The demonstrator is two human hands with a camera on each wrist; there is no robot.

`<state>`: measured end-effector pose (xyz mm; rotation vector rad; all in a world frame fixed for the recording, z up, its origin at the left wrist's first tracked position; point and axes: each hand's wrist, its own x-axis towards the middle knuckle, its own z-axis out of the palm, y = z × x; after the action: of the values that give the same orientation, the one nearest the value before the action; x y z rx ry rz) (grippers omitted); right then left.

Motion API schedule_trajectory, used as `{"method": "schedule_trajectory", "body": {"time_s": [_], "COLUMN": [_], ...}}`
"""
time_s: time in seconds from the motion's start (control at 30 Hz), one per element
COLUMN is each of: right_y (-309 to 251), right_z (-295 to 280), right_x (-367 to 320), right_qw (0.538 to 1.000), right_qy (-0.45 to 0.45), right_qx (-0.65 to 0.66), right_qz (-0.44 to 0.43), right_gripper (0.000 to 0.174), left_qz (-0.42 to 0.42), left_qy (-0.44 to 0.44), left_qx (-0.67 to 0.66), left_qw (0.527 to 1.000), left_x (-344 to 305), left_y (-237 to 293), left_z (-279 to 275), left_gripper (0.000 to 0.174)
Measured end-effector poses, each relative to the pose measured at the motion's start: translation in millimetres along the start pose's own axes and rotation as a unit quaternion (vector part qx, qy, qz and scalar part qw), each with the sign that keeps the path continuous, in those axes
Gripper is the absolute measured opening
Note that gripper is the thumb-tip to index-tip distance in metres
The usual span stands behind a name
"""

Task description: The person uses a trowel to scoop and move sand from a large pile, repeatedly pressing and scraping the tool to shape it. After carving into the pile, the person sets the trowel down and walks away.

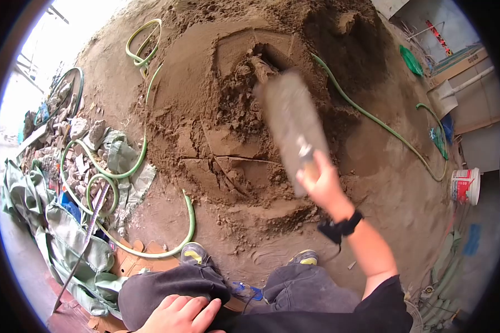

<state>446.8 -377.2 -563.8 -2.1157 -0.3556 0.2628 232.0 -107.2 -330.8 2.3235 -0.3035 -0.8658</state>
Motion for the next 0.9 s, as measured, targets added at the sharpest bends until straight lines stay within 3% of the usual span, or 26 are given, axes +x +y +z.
{"method": "schedule_trajectory", "body": {"time_s": [0.07,0.1,0.13,0.23,0.27,0.33,0.37,0.4,0.5,0.57,0.73,0.83,0.9], "right_y": [25,13,36,19,28,51,60,65,49,87,80,74,30], "right_z": [24,27,39,29,29,31,26,25,34,74,63,32,1], "right_x": [-52,-71,-100,-126,-127,-126,-107,-73,32,59,25,-15,-24], "right_qw": [0.989,0.967,0.961,0.929,0.929,0.978,0.967,0.976,0.963,0.979,0.985,0.988,0.973], "right_qy": [-0.093,-0.141,-0.154,-0.189,-0.188,-0.075,-0.084,-0.062,-0.036,0.027,0.051,0.016,-0.019], "right_qx": [0.055,0.083,0.057,0.035,0.030,0.015,0.025,0.003,0.051,0.037,0.011,0.022,0.028], "right_qz": [0.104,0.197,0.220,0.316,0.317,0.196,0.240,0.209,0.263,0.198,0.163,0.153,0.226], "right_gripper": [0.055,0.057,0.058,0.051,0.051,0.037,0.030,0.025,0.027,0.029,0.028,0.039,0.037], "left_qz": [-0.004,0.007,0.017,0.023,0.024,0.038,0.049,0.045,0.010,-0.031,0.018,0.027,0.007], "left_qy": [-0.006,-0.003,-0.003,-0.016,-0.020,-0.023,-0.023,-0.026,-0.023,0.001,-0.001,0.018,0.006], "left_qx": [-0.004,-0.004,-0.007,-0.015,-0.019,-0.020,-0.017,-0.021,-0.036,-0.009,-0.035,-0.047,-0.042], "left_qw": [1.000,1.000,1.000,0.999,0.999,0.999,0.998,0.998,0.999,0.999,0.999,0.998,0.999], "left_x": [1,2,3,7,8,10,12,13,14,14,1,1,6], "left_y": [-1,-1,-2,-6,-7,-9,-9,-9,-13,-7,-5,-11,-15], "left_z": [0,0,1,-1,-1,-1,-2,-2,1,0,-1,0,-1], "left_gripper": [0.054,0.054,0.053,0.053,0.053,0.052,0.052,0.051,0.050,0.050,0.050,0.050,0.049]}}
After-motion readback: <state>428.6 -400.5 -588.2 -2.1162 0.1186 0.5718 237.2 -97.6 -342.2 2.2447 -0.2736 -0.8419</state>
